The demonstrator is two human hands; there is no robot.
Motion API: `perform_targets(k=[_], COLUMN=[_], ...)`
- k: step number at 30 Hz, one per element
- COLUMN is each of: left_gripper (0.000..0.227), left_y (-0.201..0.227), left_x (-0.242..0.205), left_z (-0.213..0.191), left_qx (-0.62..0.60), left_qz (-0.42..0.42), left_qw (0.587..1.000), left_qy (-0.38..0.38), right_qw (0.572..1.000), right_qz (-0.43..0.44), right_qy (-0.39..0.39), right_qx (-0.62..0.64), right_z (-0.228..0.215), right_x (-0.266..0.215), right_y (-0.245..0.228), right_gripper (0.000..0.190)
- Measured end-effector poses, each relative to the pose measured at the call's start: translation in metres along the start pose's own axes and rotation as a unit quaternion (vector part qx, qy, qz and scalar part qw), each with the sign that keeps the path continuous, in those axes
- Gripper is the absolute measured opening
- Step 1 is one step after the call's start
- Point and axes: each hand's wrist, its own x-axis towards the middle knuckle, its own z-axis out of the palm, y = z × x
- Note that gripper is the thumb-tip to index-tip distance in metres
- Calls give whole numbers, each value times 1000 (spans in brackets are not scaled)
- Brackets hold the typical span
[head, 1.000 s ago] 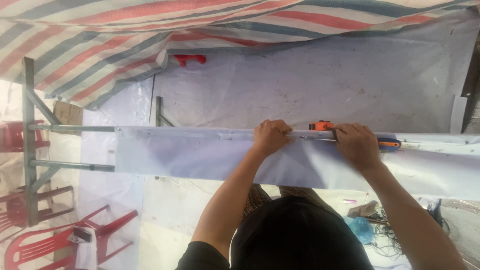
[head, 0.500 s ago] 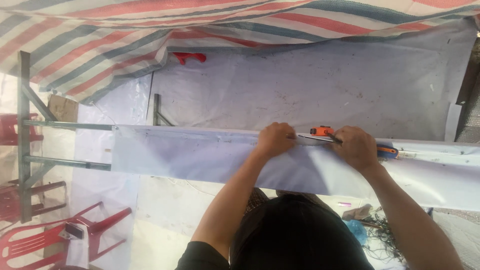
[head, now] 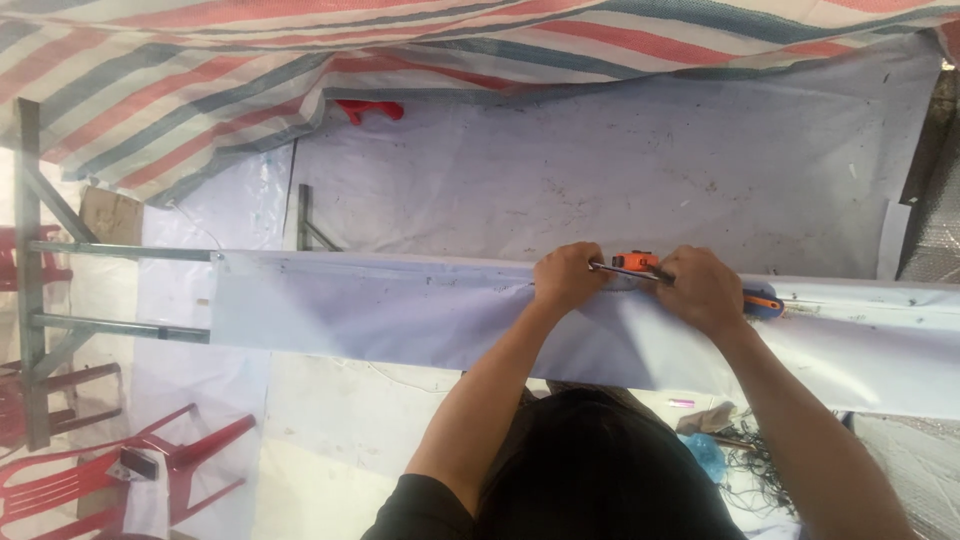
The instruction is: Measuring and cutting a long white plastic banner on a metal frame using a tape measure and a utility knife
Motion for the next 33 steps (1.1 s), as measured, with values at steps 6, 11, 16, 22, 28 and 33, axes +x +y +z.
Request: perform_targets(k=[6,11,16,22,28,33], left_gripper=[27,27,49,55,69,72], left_y=[3,-20,-61,-164,-190,-167], left_x=[12,9,-48,-144,-171,-148], left_z=[12,20,-7,8,17,20], left_qx=[-16,-62,-56,92,164,237], left_qz=[-43,24,187,33,-20,40], left_qw=[999,997,929,875,912,940], left_qy=[-10,38,314,475,376,242], right_qw=[999,999,994,991,991,950], right_qz=[-1,14,25,-117,28,147], right_qy=[-25,-49,-110,-63,-114,-16], right_qx=[28,13,9,12,59,277], right_z=[-67,-58,-61,-54,-27,-79], right_x=[-24,-15,-8,-7,18,1], right_y=[-39,-36,-30,-18,5,8], right_gripper=[24,28,53,59,59,46])
